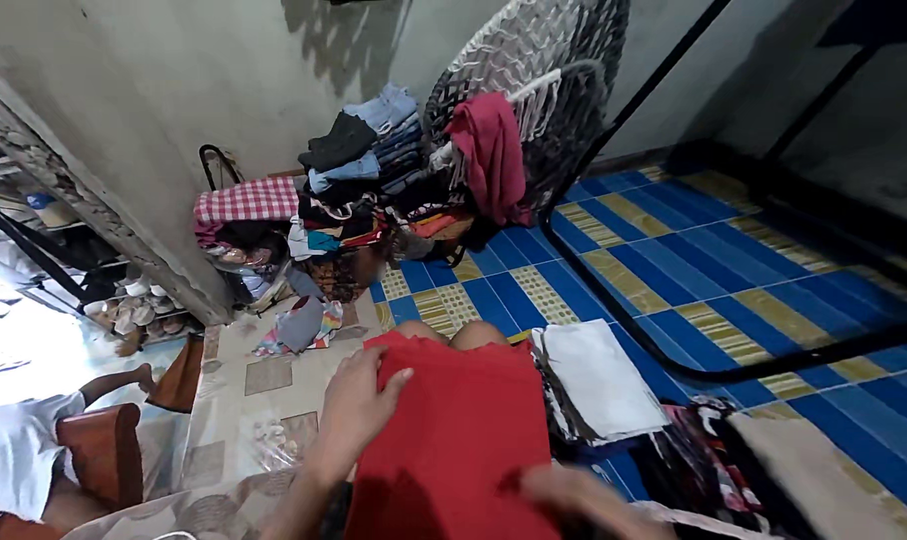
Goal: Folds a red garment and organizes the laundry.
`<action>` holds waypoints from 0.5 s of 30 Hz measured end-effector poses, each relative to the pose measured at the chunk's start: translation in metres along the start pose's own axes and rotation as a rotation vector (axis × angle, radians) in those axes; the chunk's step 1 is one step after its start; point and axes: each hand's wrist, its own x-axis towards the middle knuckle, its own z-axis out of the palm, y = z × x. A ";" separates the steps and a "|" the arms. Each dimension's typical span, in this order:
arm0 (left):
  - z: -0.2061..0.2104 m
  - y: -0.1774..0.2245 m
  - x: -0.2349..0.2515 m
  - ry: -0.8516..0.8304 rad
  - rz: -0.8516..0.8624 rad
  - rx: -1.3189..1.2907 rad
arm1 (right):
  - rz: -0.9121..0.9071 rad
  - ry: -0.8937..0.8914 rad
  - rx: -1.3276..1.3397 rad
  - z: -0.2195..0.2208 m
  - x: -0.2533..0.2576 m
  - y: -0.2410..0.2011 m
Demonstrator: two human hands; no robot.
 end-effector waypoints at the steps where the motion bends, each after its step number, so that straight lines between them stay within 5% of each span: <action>1: 0.005 0.005 0.005 0.021 0.003 0.038 | 0.087 0.167 -0.021 -0.008 0.014 0.010; 3: 0.011 0.012 0.014 0.047 -0.012 0.053 | 0.278 0.436 -0.004 -0.020 0.046 0.026; 5: 0.012 0.012 0.021 0.066 -0.038 0.004 | 0.355 0.519 0.031 -0.027 0.074 0.034; 15: -0.003 -0.007 0.007 0.096 0.108 -0.515 | 0.136 0.577 -0.200 -0.030 0.101 0.021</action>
